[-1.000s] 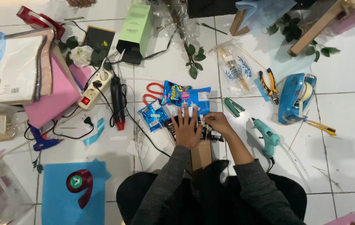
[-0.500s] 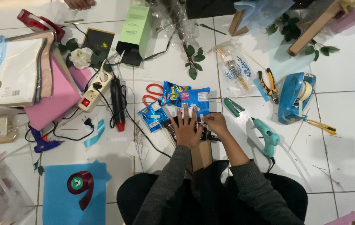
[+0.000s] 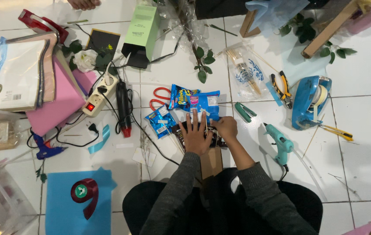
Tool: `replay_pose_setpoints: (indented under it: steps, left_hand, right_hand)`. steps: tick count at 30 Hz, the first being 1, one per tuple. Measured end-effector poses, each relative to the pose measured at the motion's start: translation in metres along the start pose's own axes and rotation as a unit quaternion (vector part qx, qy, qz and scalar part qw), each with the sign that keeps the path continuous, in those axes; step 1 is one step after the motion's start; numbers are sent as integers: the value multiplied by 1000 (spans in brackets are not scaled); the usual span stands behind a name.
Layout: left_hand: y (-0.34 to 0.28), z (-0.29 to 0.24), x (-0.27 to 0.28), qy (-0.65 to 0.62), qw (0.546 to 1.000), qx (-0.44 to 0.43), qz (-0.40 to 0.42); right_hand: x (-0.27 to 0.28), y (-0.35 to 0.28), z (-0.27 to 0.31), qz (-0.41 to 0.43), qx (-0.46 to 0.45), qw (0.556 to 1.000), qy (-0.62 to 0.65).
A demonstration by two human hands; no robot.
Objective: The person sits on the floor and assembles a gift box by attaching snack packets to a cardboard base using wooden skewers. They insert skewers into the packets and secure them to the base, occasionally using a stapler.
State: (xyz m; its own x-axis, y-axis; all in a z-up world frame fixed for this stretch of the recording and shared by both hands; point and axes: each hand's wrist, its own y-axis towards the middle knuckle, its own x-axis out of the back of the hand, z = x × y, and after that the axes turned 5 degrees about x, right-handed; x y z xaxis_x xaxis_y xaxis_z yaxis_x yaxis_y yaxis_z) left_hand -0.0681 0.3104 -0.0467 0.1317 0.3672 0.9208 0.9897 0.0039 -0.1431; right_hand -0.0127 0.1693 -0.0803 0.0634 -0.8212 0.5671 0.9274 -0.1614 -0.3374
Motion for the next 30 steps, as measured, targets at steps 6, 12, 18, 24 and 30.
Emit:
replay_pose_setpoints:
  steps: [6, 12, 18, 24, 30]
  left_hand:
    - [1, 1, -4, 27, 1000, 0, -4]
    - [-7, -1, 5, -5, 996, -46, -71]
    - [-14, -4, 2, 65, 965, -169, -191]
    - [-5, -44, 15, -39, 954, -179, -236]
    - [27, -199, -20, -63, 956, -283, 38]
  right_hand:
    - [-7, 16, -27, 24, 43, 999, -6]
    - [36, 1, -11, 154, 14, 988, -1]
    - [187, -49, 41, 56, 17, 996, 68]
    - [320, -65, -15, -90, 37, 994, 52]
    - [315, 28, -188, -165, 11, 978, 131]
